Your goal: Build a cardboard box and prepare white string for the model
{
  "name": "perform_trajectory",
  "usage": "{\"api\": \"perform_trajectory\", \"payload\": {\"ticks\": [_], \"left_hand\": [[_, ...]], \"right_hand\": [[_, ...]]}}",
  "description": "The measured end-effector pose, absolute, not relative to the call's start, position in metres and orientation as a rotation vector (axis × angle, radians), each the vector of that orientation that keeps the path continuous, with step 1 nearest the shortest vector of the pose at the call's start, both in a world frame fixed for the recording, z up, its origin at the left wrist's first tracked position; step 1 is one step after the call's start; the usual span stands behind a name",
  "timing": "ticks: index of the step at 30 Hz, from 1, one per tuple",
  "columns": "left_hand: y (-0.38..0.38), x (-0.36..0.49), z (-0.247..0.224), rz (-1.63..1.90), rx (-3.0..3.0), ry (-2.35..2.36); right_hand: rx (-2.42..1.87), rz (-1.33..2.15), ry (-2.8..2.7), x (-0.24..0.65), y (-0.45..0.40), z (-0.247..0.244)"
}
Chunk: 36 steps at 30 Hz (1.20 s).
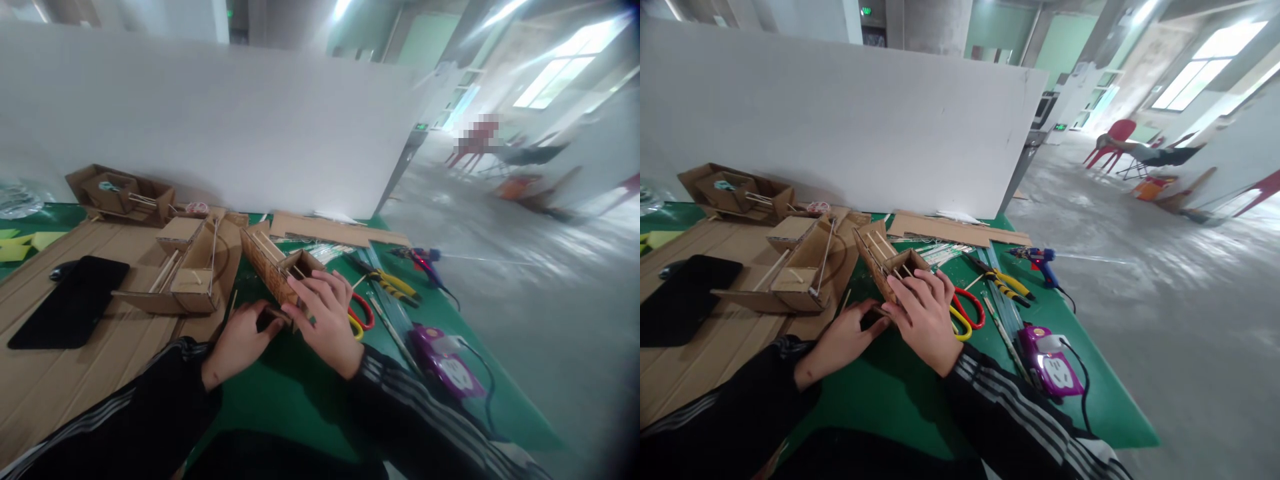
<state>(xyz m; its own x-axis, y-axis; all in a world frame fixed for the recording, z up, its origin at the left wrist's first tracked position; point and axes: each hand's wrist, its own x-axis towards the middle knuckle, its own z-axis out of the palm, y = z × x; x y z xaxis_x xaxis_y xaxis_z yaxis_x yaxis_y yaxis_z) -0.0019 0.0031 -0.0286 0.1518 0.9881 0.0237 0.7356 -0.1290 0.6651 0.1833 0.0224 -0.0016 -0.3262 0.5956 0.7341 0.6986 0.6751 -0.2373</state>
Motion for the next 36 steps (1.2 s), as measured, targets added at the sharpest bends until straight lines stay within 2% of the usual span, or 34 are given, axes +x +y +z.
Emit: {"api": "perform_trajectory", "payload": {"ticks": [24, 36], "left_hand": [[-0.005, -0.004, -0.018, 0.502, 2.258, 1.760], [-0.006, -0.002, -0.018, 0.476, 2.247, 1.689]], "right_hand": [[-1.005, -0.322, -2.051, 0.179, 0.028, -0.011], [-0.911, -0.101, -2.261, 0.188, 0.028, 0.004]]}}
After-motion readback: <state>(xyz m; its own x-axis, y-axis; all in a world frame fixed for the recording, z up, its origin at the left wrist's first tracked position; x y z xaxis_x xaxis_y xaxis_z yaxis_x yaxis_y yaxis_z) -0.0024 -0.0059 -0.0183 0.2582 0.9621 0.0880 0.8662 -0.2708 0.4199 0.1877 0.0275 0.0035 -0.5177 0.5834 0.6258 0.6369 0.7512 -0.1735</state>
